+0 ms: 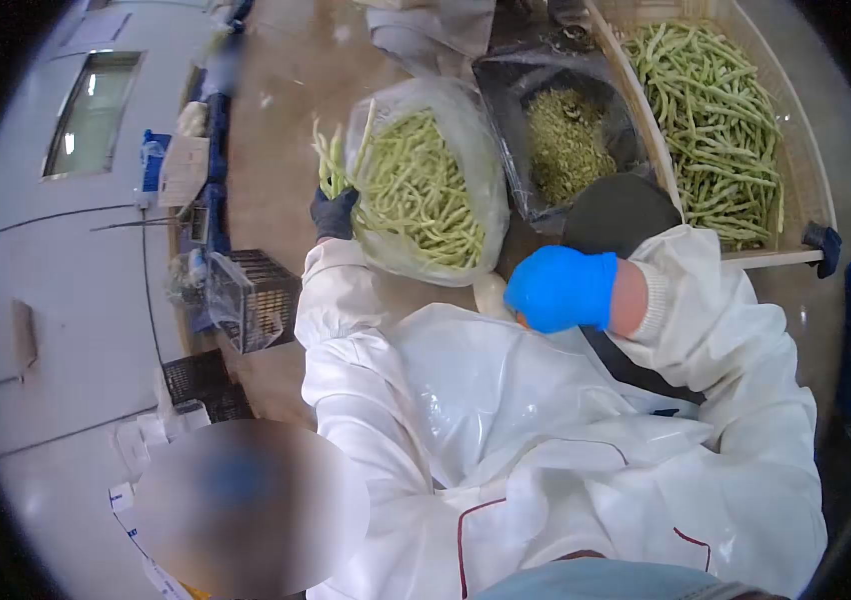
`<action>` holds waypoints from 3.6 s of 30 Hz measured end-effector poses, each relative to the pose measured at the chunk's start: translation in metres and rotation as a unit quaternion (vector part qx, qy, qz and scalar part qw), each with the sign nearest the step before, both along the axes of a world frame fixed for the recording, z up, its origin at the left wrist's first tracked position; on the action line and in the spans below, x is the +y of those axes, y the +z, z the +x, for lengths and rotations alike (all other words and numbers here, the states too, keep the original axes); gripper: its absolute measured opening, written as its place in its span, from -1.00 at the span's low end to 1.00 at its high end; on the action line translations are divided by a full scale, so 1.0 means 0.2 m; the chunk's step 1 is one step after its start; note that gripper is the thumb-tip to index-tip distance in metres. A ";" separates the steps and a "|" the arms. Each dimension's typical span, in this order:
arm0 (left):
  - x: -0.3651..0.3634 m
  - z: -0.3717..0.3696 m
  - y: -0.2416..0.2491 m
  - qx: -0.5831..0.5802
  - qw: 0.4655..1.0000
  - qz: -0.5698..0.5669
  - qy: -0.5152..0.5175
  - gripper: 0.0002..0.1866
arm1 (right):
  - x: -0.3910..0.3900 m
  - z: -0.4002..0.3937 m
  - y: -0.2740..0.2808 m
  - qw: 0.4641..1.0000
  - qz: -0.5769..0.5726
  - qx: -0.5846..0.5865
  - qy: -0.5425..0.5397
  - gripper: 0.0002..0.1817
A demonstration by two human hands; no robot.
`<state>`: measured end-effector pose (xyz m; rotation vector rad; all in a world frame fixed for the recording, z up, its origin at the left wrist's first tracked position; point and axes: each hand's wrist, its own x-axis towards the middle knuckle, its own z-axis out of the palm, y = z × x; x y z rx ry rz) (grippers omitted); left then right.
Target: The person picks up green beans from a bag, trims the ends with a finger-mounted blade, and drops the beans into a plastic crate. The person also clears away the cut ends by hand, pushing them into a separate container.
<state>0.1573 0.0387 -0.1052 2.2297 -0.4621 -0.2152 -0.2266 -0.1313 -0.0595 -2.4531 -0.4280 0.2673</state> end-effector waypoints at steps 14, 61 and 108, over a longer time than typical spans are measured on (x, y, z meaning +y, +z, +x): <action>-0.04 -0.60 0.34 0.080 0.942 -0.325 -0.025 -0.70 | -0.01 0.68 -0.01 0.872 0.376 -0.143 -0.278 -0.58; -0.16 -0.71 0.40 0.257 0.847 -0.423 -0.194 -0.68 | -0.36 0.73 0.13 0.628 0.708 -0.207 -0.247 -0.90; -0.04 -0.70 0.50 0.285 0.830 -0.412 -0.246 -0.54 | -0.03 0.61 -0.02 0.710 0.546 0.443 -0.047 -0.87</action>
